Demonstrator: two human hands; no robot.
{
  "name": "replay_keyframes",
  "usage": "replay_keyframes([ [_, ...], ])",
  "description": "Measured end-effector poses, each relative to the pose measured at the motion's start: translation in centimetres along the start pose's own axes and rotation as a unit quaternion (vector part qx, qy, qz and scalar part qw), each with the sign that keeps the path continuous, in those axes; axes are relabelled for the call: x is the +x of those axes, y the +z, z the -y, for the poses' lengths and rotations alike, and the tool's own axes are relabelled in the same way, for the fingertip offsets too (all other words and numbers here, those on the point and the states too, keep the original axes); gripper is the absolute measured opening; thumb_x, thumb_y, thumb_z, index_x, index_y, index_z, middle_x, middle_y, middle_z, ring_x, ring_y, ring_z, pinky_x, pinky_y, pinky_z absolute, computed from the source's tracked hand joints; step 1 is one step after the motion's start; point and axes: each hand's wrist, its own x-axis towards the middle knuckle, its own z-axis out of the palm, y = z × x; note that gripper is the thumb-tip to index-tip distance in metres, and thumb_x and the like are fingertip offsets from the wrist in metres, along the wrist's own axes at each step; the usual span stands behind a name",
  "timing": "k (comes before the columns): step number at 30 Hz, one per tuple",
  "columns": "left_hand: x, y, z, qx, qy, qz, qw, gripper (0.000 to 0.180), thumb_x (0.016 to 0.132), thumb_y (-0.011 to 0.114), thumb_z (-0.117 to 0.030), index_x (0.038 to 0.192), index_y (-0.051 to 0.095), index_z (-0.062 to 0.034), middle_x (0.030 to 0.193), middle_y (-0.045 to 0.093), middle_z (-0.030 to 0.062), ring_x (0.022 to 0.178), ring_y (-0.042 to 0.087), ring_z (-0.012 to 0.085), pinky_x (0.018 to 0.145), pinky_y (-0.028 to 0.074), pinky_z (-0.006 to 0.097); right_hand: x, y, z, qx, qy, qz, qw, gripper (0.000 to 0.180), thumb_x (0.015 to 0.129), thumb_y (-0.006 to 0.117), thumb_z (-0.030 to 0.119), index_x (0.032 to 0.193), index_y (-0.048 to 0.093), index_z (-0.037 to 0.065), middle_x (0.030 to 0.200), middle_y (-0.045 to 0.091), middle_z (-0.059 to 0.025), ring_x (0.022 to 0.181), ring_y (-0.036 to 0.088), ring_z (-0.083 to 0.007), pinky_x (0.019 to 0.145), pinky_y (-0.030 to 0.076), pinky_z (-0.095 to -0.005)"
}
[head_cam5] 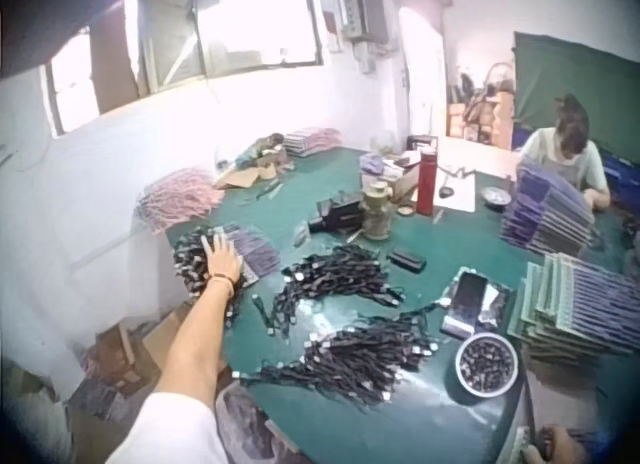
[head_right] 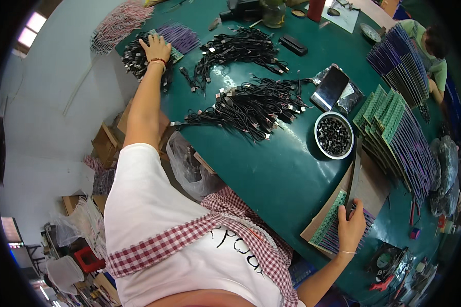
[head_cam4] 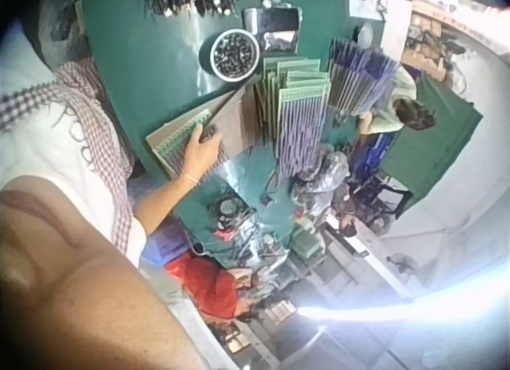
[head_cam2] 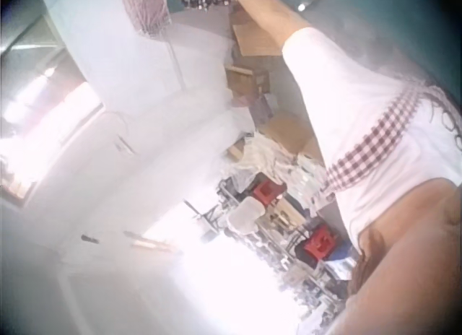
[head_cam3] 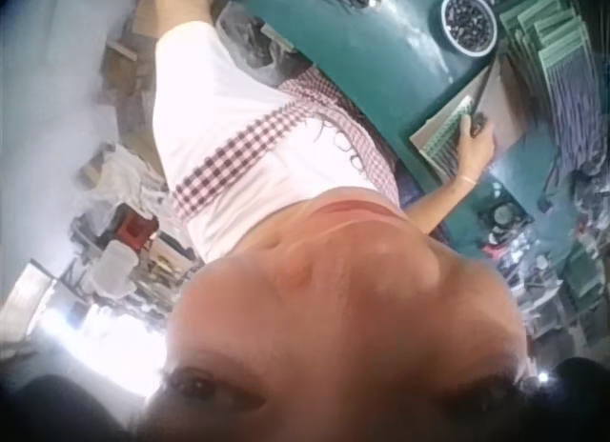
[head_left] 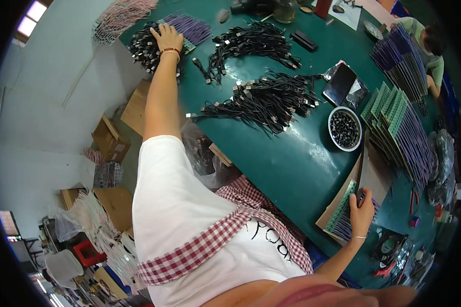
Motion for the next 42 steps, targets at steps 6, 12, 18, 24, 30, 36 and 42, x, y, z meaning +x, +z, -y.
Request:
replay_keyframes([
  [6,5.6,-0.4,2.4,0.025,0.104,0.218,0.97,0.058,0.09,0.039,-0.059,0.134,0.051,-0.023,0.145,0.042,0.0051,0.138,0.032,0.0296,0.103,0.016,0.074,1.3,1.0,1.3,-0.128,-0.076,-0.089,0.985,0.034,0.089,0.058,0.037,0.107,0.057,0.008,0.074,0.065,-0.0203,0.067,0.062,-0.0405,0.058,0.047,-0.0484],
  [12,-8.1,-22.4,-6.1,-0.476,0.324,-0.325,0.75,0.032,0.089,0.06,-0.021,0.118,0.06,-0.0075,0.126,0.059,0.0085,0.12,0.051,0.0307,0.102,0.037,0.044,2.7,2.7,0.1,-0.04,-0.091,-0.173,0.98,0.029,0.084,0.064,0.035,0.093,0.06,0.008,0.069,0.065,-0.0148,0.063,0.063,-0.036,0.055,0.047,-0.0448],
  [18,-34.0,-36.4,-16.6,-0.625,0.675,-0.059,0.388,0.05,0.075,0.072,-0.029,0.119,0.058,-0.0105,0.138,0.047,0.0117,0.13,0.042,0.0288,0.106,0.036,0.045,1.7,1.3,-0.4,0.016,-0.06,-0.167,0.984,0.031,0.084,0.065,0.036,0.092,0.06,0.007,0.069,0.065,-0.0131,0.063,0.063,-0.0345,0.054,0.046,-0.0432],
  [24,-37.4,-34.7,-17.2,-0.485,0.784,-0.044,0.385,0.058,0.082,0.058,-0.051,0.135,0.05,-0.0302,0.152,0.027,0.0115,0.139,0.027,0.0346,0.11,0.026,0.053,-1.1,0.6,-1.3,0.024,-0.009,-0.151,0.988,0.029,0.083,0.065,0.034,0.09,0.061,0.006,0.066,0.064,-0.0101,0.061,0.064,-0.0297,0.053,0.047,-0.0395],
  [30,-36.5,-32.5,-17.7,-0.52,0.773,-0.016,0.362,0.052,0.081,0.063,-0.036,0.132,0.054,-0.0307,0.15,0.031,0.0109,0.139,0.027,0.0359,0.112,0.028,0.05,0.2,2.7,-0.6,0.03,-0.06,-0.203,0.977,0.031,0.082,0.065,0.035,0.089,0.061,0.005,0.064,0.064,-0.0099,0.059,0.064,-0.0294,0.052,0.048,-0.039],
  [36,-36.2,-31.7,-18.0,-0.538,0.765,-0.017,0.353,0.049,0.08,0.066,-0.03,0.128,0.057,-0.028,0.146,0.038,0.0107,0.137,0.031,0.0347,0.111,0.031,0.048,2.1,5.2,0.1,-0.009,-0.099,-0.253,0.962,0.031,0.082,0.064,0.036,0.086,0.059,0.006,0.062,0.064,-0.0136,0.057,0.064,-0.0317,0.051,0.05,-0.0409],
  [42,-37.7,-32.6,-19.7,-0.722,0.389,0.387,0.422,0.048,0.085,0.068,-0.02,0.12,0.048,0.0068,0.105,0.062,0.0157,0.08,0.066,0.0222,0.071,0.055,0.032,2.1,5.1,0.4,-0.004,-0.09,-0.236,0.968,0.032,0.082,0.063,0.037,0.086,0.059,0.005,0.062,0.063,-0.0142,0.057,0.064,-0.0322,0.051,0.049,-0.0416],
])
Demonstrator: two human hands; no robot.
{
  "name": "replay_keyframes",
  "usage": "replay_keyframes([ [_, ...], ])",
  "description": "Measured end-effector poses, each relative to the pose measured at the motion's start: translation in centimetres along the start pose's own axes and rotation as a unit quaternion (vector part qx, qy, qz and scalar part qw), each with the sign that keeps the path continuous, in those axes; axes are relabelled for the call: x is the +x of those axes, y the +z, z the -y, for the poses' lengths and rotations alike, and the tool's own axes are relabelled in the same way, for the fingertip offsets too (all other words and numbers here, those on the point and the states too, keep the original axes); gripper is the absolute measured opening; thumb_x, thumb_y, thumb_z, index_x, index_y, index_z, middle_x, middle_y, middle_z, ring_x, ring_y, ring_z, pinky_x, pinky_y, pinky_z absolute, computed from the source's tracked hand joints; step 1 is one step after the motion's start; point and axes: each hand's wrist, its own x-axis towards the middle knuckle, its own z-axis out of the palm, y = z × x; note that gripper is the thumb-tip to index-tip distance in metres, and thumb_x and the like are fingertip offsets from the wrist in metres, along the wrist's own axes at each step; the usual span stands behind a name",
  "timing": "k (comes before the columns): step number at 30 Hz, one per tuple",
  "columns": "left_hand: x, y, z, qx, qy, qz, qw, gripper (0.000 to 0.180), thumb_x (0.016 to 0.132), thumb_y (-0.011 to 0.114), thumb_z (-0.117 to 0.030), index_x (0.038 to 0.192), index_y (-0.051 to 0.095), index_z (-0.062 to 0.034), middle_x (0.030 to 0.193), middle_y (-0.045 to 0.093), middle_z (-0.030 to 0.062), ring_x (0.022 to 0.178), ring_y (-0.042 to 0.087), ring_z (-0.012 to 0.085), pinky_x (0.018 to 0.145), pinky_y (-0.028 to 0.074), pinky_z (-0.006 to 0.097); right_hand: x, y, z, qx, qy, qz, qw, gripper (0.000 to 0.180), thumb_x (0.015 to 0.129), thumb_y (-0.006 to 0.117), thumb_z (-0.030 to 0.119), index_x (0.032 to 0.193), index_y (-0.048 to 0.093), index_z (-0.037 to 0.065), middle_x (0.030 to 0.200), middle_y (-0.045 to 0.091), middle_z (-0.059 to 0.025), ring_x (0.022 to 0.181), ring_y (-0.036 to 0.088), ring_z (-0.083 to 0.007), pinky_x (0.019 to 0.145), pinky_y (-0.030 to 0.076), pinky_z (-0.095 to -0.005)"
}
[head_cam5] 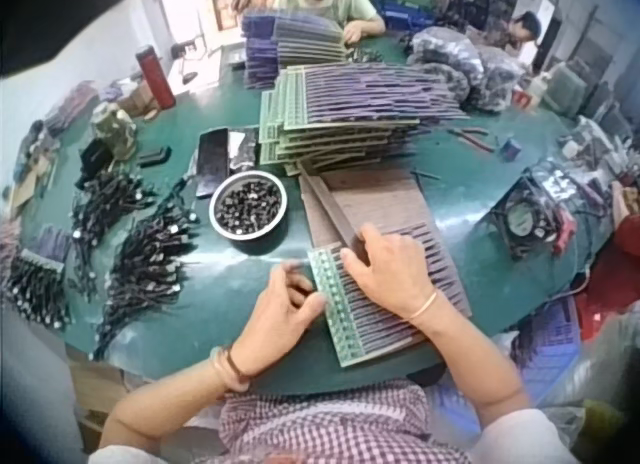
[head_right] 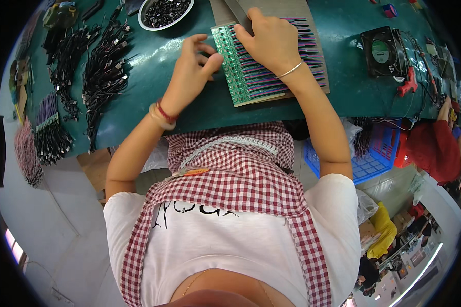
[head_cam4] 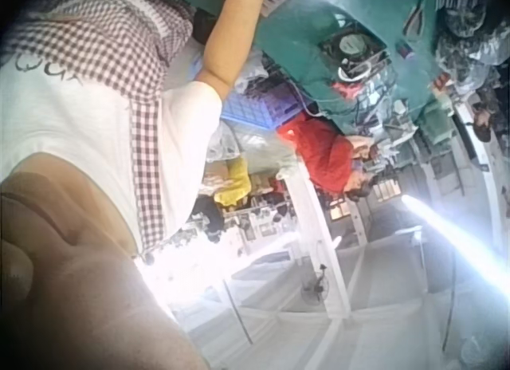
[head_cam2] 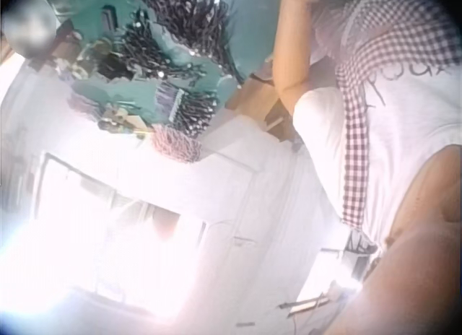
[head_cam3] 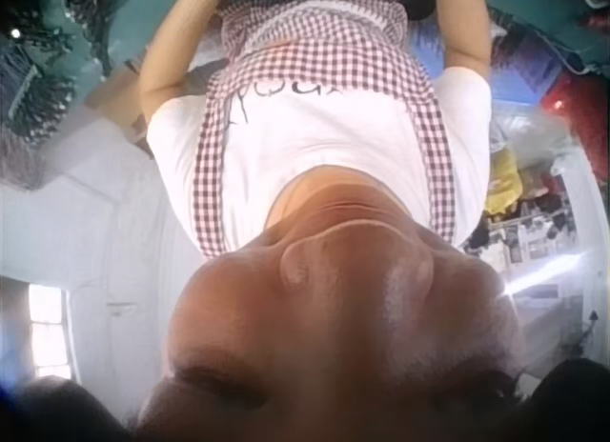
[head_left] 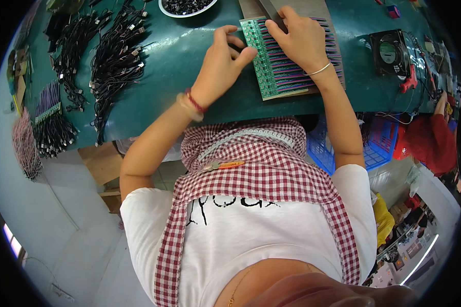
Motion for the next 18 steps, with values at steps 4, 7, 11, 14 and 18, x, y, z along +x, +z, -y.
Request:
replay_keyframes([
  [4,2.0,-0.1,-0.3,-0.167,-0.115,0.143,0.969,0.036,0.09,0.064,-0.012,0.114,0.047,0.0094,0.085,0.062,0.0107,0.07,0.063,0.0141,0.058,0.055,0.024,-0.1,0.5,0.4,0.003,0.012,0.007,1.0,0.032,0.082,0.063,0.036,0.084,0.059,0.005,0.061,0.063,-0.0144,0.057,0.064,-0.0325,0.05,0.05,-0.0416],
  [7,2.1,-0.1,-0.3,-0.177,-0.128,0.136,0.966,0.027,0.09,0.063,-0.01,0.105,0.05,0.0081,0.084,0.063,0.0115,0.064,0.064,0.0147,0.056,0.055,0.023,0.0,0.5,0.4,-0.013,0.002,0.004,1.0,0.031,0.082,0.063,0.036,0.083,0.058,0.005,0.06,0.062,-0.0142,0.055,0.063,-0.0324,0.049,0.049,-0.0415],
  [11,2.1,0.0,-0.9,-0.169,-0.132,0.118,0.969,0.021,0.09,0.062,-0.008,0.099,0.051,0.0073,0.08,0.063,0.0116,0.061,0.065,0.0155,0.054,0.055,0.023,0.2,0.3,0.3,-0.012,-0.004,-0.001,1.0,0.03,0.082,0.063,0.035,0.082,0.057,0.006,0.058,0.061,-0.0137,0.053,0.062,-0.0321,0.048,0.048,-0.0416],
  [14,2.1,0.0,-1.1,-0.18,-0.127,0.113,0.969,0.02,0.089,0.062,-0.006,0.098,0.05,0.0073,0.08,0.063,0.012,0.061,0.064,0.0156,0.054,0.055,0.024,0.2,0.0,0.4,-0.016,0.0,-0.003,1.0,0.03,0.083,0.063,0.035,0.081,0.056,0.006,0.056,0.06,-0.0131,0.052,0.062,-0.0311,0.047,0.047,-0.0417],
  [18,1.8,0.0,-0.8,-0.198,-0.126,0.112,0.966,0.019,0.088,0.062,-0.003,0.096,0.048,0.0068,0.083,0.061,0.0128,0.06,0.064,0.0157,0.052,0.055,0.024,-0.3,-0.3,0.5,-0.055,0.006,0.018,0.998,0.03,0.083,0.063,0.035,0.084,0.054,0.006,0.054,0.058,-0.0119,0.051,0.061,-0.0306,0.046,0.047,-0.041],
])
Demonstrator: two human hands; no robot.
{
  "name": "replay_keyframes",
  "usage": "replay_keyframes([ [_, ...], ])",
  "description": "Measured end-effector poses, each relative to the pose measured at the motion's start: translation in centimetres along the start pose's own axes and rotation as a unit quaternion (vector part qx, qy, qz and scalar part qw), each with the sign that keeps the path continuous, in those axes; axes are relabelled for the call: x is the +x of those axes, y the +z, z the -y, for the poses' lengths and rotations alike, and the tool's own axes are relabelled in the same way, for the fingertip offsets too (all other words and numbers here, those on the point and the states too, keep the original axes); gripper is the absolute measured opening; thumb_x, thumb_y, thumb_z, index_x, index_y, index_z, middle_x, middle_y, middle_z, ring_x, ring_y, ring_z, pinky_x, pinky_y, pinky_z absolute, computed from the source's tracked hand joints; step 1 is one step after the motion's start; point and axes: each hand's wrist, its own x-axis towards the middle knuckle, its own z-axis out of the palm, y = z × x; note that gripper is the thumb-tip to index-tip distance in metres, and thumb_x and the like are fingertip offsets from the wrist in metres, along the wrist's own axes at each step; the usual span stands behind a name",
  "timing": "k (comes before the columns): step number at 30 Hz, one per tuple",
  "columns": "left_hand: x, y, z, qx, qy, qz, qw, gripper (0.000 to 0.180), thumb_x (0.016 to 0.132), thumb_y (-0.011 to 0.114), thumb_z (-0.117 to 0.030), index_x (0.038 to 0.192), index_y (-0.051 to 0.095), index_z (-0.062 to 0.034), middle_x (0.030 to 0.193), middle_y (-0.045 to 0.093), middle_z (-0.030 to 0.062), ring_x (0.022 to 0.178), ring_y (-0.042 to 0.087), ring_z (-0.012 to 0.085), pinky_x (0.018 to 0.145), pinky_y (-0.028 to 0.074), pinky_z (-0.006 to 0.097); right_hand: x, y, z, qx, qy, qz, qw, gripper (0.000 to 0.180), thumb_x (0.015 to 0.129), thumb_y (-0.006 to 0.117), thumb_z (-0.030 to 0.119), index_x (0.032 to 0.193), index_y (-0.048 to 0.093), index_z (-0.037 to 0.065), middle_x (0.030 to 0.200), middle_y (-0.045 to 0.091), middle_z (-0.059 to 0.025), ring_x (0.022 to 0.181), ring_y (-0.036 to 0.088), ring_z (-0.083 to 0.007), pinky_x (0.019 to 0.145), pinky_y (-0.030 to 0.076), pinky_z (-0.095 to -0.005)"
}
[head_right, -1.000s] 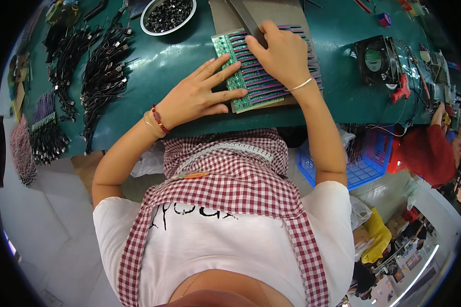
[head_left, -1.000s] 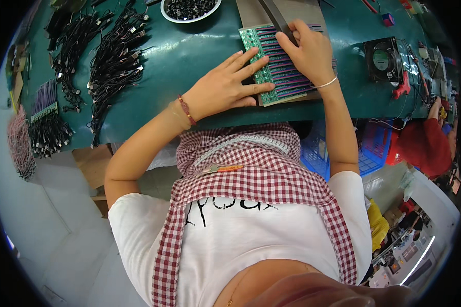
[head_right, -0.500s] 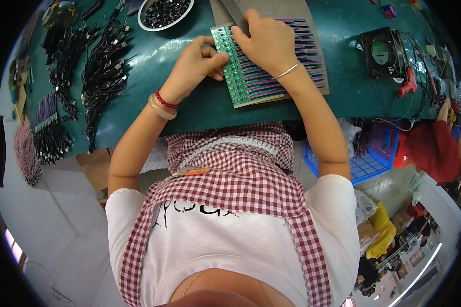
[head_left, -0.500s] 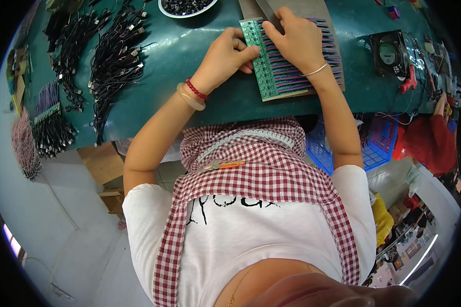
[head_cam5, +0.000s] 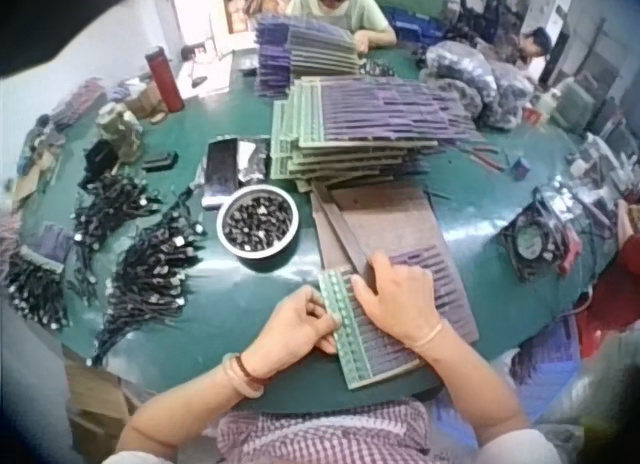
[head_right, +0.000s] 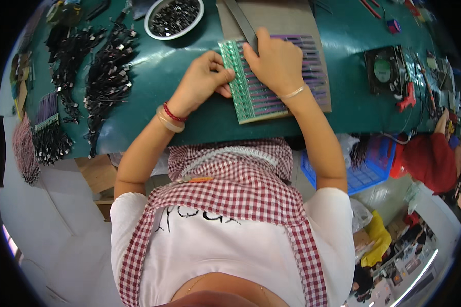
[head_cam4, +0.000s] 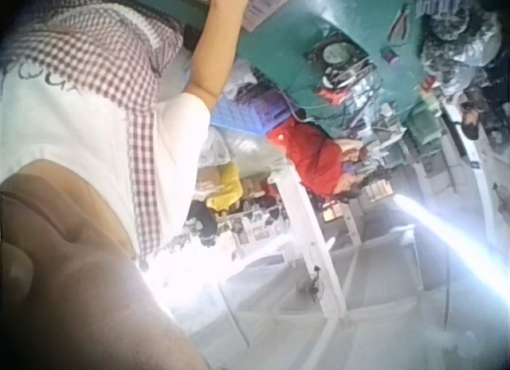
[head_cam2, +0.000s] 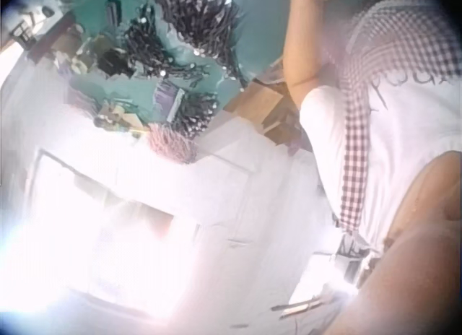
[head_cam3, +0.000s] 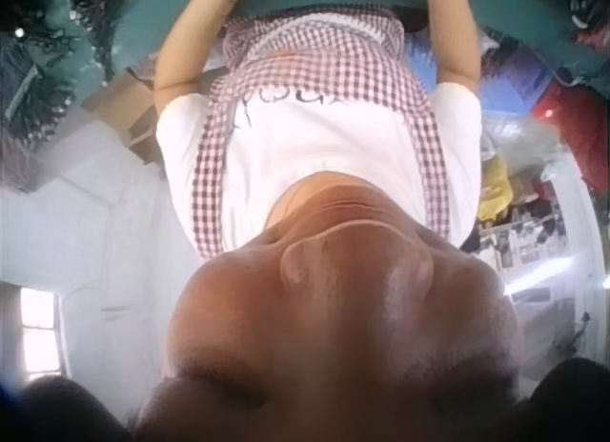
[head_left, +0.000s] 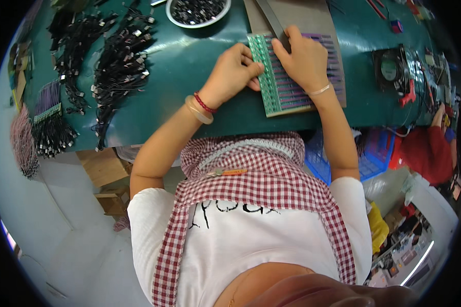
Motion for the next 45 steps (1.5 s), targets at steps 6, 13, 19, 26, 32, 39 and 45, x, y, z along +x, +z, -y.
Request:
replay_keyframes([
  [6,-1.0,-0.4,-1.6,0.106,-0.014,0.011,0.994,0.017,0.09,0.06,-0.009,0.097,0.053,0.0055,0.078,0.064,0.0114,0.055,0.063,0.0136,0.048,0.052,0.025,-0.6,-1.5,0.9,-0.05,0.023,0.069,0.996,0.037,0.086,0.06,0.04,0.098,0.054,0.005,0.066,0.063,-0.0135,0.057,0.063,-0.0322,0.051,0.049,-0.0422],
  [13,9.5,-15.9,-8.7,0.524,0.265,-0.397,0.705,0.026,0.088,0.055,-0.023,0.103,0.064,-0.0044,0.099,0.064,0.0184,0.096,0.061,0.0345,0.08,0.05,0.039,-0.8,-7.0,1.7,0.049,0.088,0.053,0.994,0.046,0.088,0.061,0.035,0.119,0.052,0.002,0.089,0.064,-0.0174,0.08,0.064,-0.033,0.067,0.05,-0.041],
  [19,19.1,-20.8,-9.3,0.533,-0.11,-0.407,0.733,0.103,0.061,0.081,-0.047,0.142,0.03,-0.0073,0.139,0.035,0.0227,0.126,0.039,0.0462,0.099,0.04,0.054,-2.0,-8.8,4.3,0.206,0.062,0.062,0.975,0.036,0.085,0.065,0.021,0.115,0.057,0.003,0.072,0.06,-0.0088,0.061,0.058,-0.0241,0.057,0.046,-0.0356],
  [26,18.7,-18.6,-11.8,0.476,-0.116,-0.411,0.769,0.088,0.072,0.072,-0.04,0.141,0.03,-0.0069,0.139,0.039,0.0171,0.13,0.039,0.0378,0.096,0.039,0.057,-3.4,-9.1,2.8,0.2,0.084,0.058,0.975,0.029,0.084,0.066,0.014,0.11,0.059,0.002,0.067,0.06,-0.0085,0.055,0.057,-0.0197,0.054,0.045,-0.0322],
  [32,18.4,-31.0,-12.1,0.59,-0.088,-0.456,0.661,0.039,0.093,0.048,-0.023,0.13,0.049,-0.0128,0.135,0.049,0.0079,0.124,0.047,0.0278,0.099,0.036,0.055,-3.4,-10.6,3.5,0.254,0.07,0.047,0.963,0.028,0.083,0.065,0.009,0.11,0.061,0.001,0.07,0.06,-0.0089,0.059,0.058,-0.0172,0.057,0.048,-0.029],
  [39,14.2,-39.9,-10.9,0.761,-0.13,-0.263,0.578,0.04,0.087,0.056,-0.011,0.126,0.048,-0.0113,0.128,0.053,0.0122,0.118,0.054,0.0303,0.092,0.048,0.045,-3.2,-10.6,3.8,0.279,0.046,0.081,0.956,0.026,0.082,0.065,0.005,0.107,0.061,0.0,0.074,0.061,-0.0082,0.06,0.059,-0.0167,0.057,0.048,-0.0281],
  [45,9.0,-35.5,-13.9,0.52,0.231,-0.432,0.7,0.049,0.079,0.068,-0.012,0.121,0.045,-0.0076,0.121,0.057,0.0174,0.105,0.06,0.0303,0.089,0.05,0.04,-1.2,-10.7,6.1,0.323,-0.007,0.077,0.943,0.025,0.082,0.065,0.004,0.106,0.061,-0.001,0.074,0.06,-0.0083,0.061,0.059,-0.0167,0.057,0.048,-0.0276],
])
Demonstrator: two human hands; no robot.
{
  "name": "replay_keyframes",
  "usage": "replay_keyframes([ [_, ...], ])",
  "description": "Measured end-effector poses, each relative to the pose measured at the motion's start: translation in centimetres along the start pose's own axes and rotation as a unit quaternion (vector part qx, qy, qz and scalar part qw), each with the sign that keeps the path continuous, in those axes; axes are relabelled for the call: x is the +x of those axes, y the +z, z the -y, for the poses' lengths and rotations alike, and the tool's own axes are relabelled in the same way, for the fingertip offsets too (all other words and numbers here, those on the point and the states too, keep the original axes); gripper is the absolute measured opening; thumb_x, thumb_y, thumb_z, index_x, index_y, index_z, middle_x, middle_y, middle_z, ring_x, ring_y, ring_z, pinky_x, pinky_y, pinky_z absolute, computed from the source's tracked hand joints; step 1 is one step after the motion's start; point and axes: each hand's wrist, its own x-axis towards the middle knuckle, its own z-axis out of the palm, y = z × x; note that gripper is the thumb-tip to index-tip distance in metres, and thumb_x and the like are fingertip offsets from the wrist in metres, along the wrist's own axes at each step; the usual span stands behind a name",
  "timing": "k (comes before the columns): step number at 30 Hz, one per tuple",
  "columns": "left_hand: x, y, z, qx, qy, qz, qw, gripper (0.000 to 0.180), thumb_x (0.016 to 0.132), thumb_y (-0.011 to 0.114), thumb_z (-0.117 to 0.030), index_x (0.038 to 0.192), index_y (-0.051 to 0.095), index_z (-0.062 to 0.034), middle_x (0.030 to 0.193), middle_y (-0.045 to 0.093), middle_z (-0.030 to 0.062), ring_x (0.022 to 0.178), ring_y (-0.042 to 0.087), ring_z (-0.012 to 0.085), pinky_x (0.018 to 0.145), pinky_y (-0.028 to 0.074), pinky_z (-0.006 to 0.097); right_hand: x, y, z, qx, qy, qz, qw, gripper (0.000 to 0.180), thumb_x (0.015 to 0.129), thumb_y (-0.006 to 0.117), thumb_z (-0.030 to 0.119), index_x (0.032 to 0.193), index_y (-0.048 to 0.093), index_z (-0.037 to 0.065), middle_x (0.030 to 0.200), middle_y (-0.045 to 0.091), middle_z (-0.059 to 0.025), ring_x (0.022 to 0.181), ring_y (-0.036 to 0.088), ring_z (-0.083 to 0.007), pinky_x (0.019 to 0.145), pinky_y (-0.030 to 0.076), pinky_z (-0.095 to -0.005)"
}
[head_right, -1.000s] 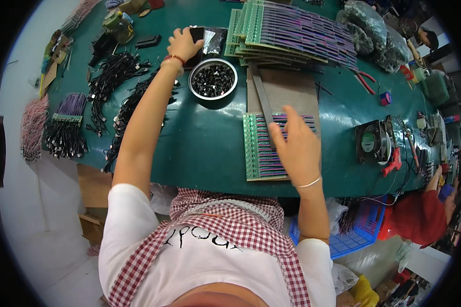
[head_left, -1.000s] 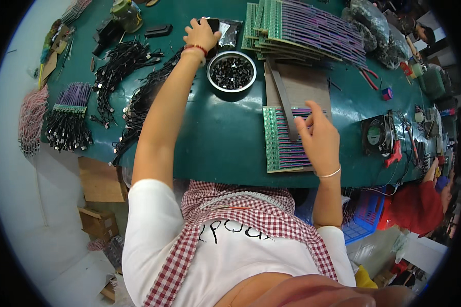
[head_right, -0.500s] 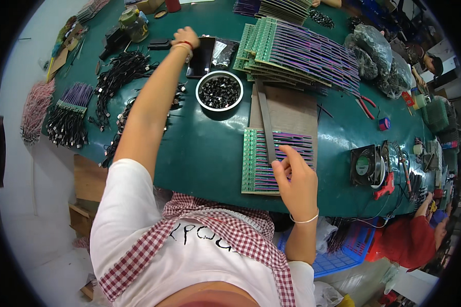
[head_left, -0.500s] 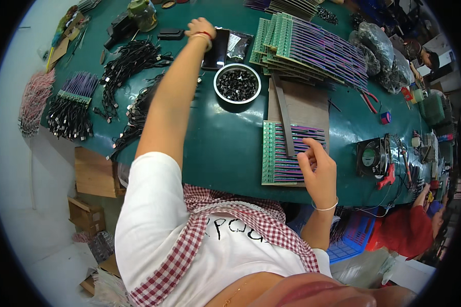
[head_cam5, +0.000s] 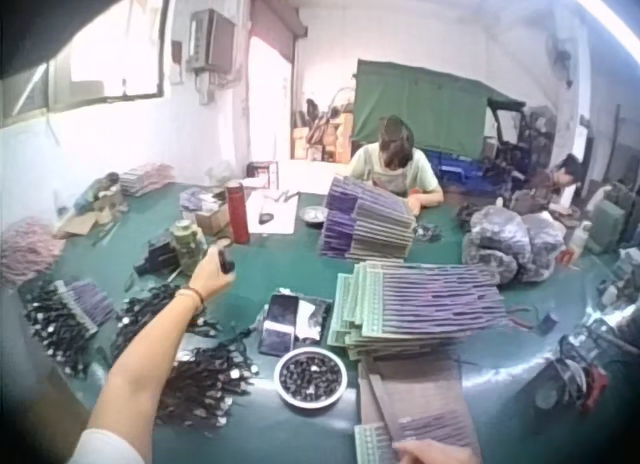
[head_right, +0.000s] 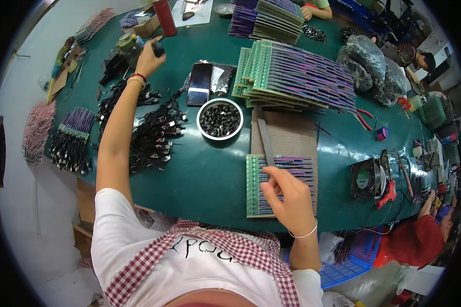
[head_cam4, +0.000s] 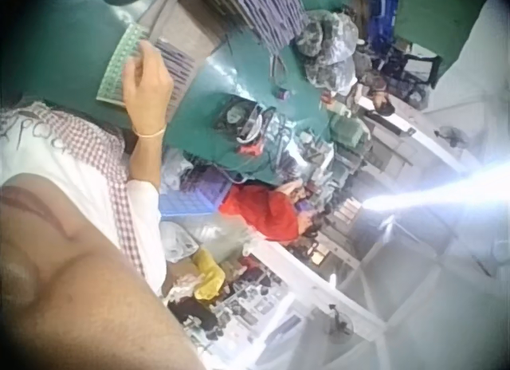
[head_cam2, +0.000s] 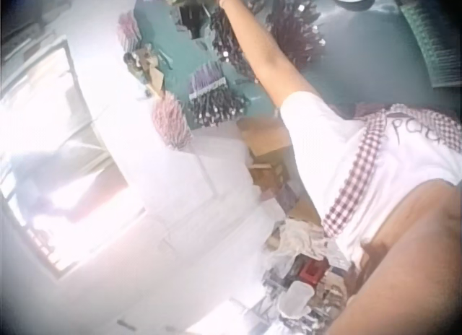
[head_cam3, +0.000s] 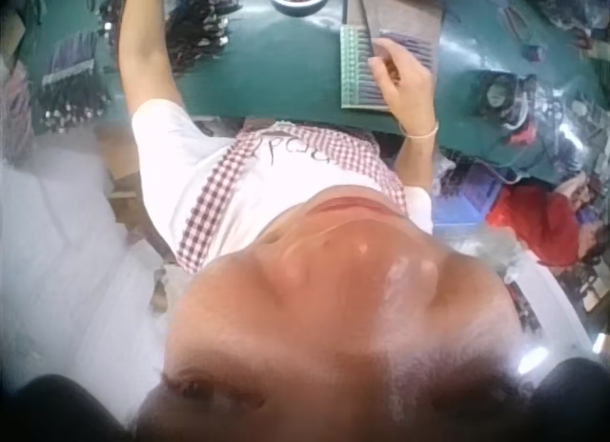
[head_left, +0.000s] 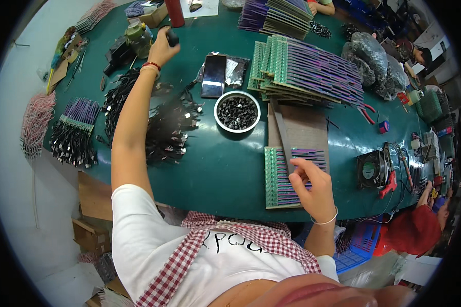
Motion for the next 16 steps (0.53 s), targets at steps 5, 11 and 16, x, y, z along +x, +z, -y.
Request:
replay_keyframes([
  [5,-6.4,-4.9,-12.0,-0.632,0.068,0.01,0.772,0.063,0.077,0.067,0.004,0.129,0.033,-0.0082,0.127,0.053,0.0154,0.108,0.058,0.0224,0.087,0.052,0.033,1.6,1.4,1.4,0.039,-0.032,0.07,0.996,0.027,0.083,0.064,0.005,0.109,0.059,0.0,0.08,0.059,-0.0085,0.065,0.058,-0.0166,0.06,0.048,-0.0278],
  [11,-17.0,-7.9,-22.2,-0.779,0.07,0.092,0.616,0.073,0.074,0.077,-0.003,0.13,0.031,-0.0091,0.135,0.045,0.0217,0.119,0.053,0.0276,0.1,0.045,0.037,7.1,2.8,2.7,0.275,-0.049,-0.022,0.96,0.078,0.079,0.068,0.005,0.145,0.026,0.005,0.133,0.043,-0.0152,0.107,0.055,-0.0217,0.079,0.051,-0.03],
  [16,-20.0,-7.9,-23.6,-0.794,0.039,0.155,0.587,0.074,0.081,0.073,-0.023,0.139,0.028,-0.0125,0.137,0.044,0.0218,0.124,0.049,0.0317,0.103,0.042,0.042,7.0,2.7,3.4,0.335,-0.09,-0.025,0.938,0.079,0.078,0.069,0.003,0.145,0.028,0.007,0.136,0.042,-0.0132,0.113,0.053,-0.022,0.087,0.05,-0.0322],
])
